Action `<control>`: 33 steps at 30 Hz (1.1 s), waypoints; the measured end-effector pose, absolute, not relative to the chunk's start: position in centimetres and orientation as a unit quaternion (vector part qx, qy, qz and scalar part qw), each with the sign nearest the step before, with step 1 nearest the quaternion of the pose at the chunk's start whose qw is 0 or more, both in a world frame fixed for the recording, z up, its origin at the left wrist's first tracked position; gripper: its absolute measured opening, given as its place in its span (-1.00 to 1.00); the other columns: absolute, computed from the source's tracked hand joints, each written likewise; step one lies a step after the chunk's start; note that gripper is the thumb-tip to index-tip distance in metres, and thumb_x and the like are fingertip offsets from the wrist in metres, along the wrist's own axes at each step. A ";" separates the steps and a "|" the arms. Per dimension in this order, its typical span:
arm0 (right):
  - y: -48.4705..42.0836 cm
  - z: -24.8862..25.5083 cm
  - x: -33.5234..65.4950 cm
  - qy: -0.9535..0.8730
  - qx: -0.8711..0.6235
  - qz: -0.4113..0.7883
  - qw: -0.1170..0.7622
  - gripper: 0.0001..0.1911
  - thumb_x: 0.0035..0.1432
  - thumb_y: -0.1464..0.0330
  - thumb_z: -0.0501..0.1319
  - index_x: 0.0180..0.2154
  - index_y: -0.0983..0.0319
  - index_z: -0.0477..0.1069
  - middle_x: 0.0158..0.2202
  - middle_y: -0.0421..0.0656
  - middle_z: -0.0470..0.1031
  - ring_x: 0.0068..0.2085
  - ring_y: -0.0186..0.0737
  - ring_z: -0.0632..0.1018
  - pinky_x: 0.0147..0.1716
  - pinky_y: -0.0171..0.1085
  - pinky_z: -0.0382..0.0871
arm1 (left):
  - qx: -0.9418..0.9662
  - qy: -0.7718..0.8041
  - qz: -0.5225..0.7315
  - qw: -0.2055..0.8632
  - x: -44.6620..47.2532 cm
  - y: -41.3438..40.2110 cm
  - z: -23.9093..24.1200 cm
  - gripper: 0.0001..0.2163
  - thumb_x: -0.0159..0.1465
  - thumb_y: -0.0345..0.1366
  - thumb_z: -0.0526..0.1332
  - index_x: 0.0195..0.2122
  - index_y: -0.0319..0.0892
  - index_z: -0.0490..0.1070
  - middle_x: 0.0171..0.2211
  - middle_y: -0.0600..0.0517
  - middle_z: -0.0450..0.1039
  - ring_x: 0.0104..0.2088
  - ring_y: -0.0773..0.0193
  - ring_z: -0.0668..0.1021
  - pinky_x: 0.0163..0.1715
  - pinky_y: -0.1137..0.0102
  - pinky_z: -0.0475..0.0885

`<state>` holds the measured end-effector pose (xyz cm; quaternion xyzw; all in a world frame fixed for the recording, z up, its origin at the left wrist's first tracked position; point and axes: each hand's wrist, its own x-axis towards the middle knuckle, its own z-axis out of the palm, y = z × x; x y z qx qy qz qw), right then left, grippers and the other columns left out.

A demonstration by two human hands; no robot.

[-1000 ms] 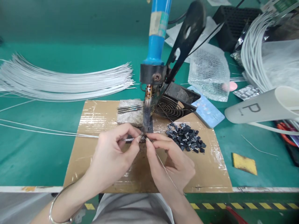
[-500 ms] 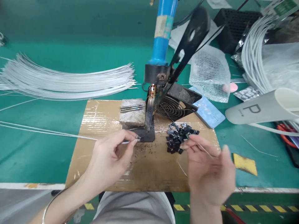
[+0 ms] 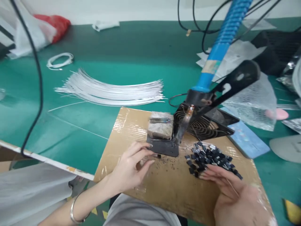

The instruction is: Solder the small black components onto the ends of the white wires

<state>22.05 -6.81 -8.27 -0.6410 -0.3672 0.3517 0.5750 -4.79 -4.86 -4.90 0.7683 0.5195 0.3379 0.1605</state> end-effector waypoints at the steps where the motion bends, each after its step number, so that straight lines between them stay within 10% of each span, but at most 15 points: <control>1: -6.6 -8.8 22.6 -0.370 -0.637 0.341 0.584 -0.25 0.38 -0.25 0.08 -0.36 0.23 0.65 -0.46 -0.09 0.68 -0.48 -0.12 0.63 -0.44 -0.15 0.50 | 0.767 0.523 0.335 0.159 -5.1 -4.9 -4.6 -0.89 0.43 -0.41 0.29 -0.09 -0.15 0.59 -0.06 -0.14 0.69 -0.07 0.15 0.74 -0.09 0.33 0.68; 21: -7.2 -7.2 21.2 -0.321 -0.638 0.350 0.607 -0.40 0.30 -0.16 0.34 -0.35 0.27 0.64 -0.38 -0.11 0.68 -0.41 -0.20 0.62 -0.41 -0.21 0.50 | 0.810 0.557 0.171 0.061 -12.9 13.2 -6.4 -0.69 0.48 -0.18 0.34 0.17 -0.19 0.52 0.14 -0.13 0.58 0.06 0.03 0.66 0.06 0.02 0.63; 33: -7.4 -7.1 20.8 -0.323 -0.666 0.345 0.577 -0.41 0.37 -0.12 0.30 -0.32 0.29 0.65 -0.39 -0.08 0.69 -0.40 -0.16 0.64 -0.39 -0.19 0.51 | 0.689 0.615 0.340 0.177 -14.1 12.5 -3.5 -0.80 0.36 -0.17 0.33 -0.34 -0.16 0.60 -0.30 -0.07 0.72 -0.24 0.12 0.68 -0.12 0.25 0.56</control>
